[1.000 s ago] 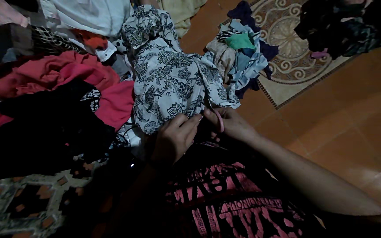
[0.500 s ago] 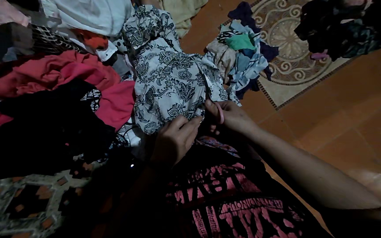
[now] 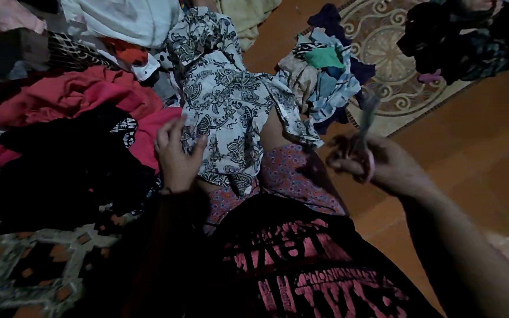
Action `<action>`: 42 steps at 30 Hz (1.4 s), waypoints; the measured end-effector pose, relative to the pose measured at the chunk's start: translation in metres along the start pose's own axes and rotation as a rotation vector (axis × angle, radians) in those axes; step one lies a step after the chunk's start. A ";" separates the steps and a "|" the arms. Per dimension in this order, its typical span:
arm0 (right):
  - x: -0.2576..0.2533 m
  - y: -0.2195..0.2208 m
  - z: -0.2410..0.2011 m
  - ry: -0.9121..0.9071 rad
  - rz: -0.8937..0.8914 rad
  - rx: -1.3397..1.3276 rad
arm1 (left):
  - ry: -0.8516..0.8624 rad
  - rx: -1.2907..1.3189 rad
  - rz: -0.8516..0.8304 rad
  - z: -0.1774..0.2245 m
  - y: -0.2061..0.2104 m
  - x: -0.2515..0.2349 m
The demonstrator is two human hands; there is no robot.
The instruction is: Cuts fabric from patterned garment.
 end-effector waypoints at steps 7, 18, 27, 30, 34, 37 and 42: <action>-0.038 0.019 0.060 -0.094 0.194 0.102 | -0.163 -0.005 -0.116 -0.027 0.012 -0.025; 0.018 -0.023 0.045 -0.042 0.097 0.142 | -0.411 -0.165 -0.227 -0.065 -0.072 0.073; 0.019 0.013 0.004 -0.125 0.089 -0.181 | 0.280 -0.140 -0.344 0.090 0.075 0.064; 0.036 0.060 -0.001 0.174 -0.252 -0.523 | 0.344 -0.216 -0.311 0.094 0.112 0.055; 0.038 0.081 0.006 0.347 -0.400 -0.555 | 0.346 -0.170 -0.237 0.085 0.116 0.045; 0.021 0.083 0.005 0.349 -0.392 -0.515 | 0.349 -0.144 -0.203 0.084 0.114 0.047; 0.002 0.089 -0.002 0.276 -0.411 -0.493 | 0.387 -0.042 -0.126 0.090 0.100 0.056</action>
Point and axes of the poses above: each hand's wrist, its own x-axis away from the middle knuckle, its own y-axis out of the palm, z = x × y, the point moved 9 cm from there along -x, towards the middle knuckle, and after that the axes turned 15 degrees about -y, right-handed, at the moved point
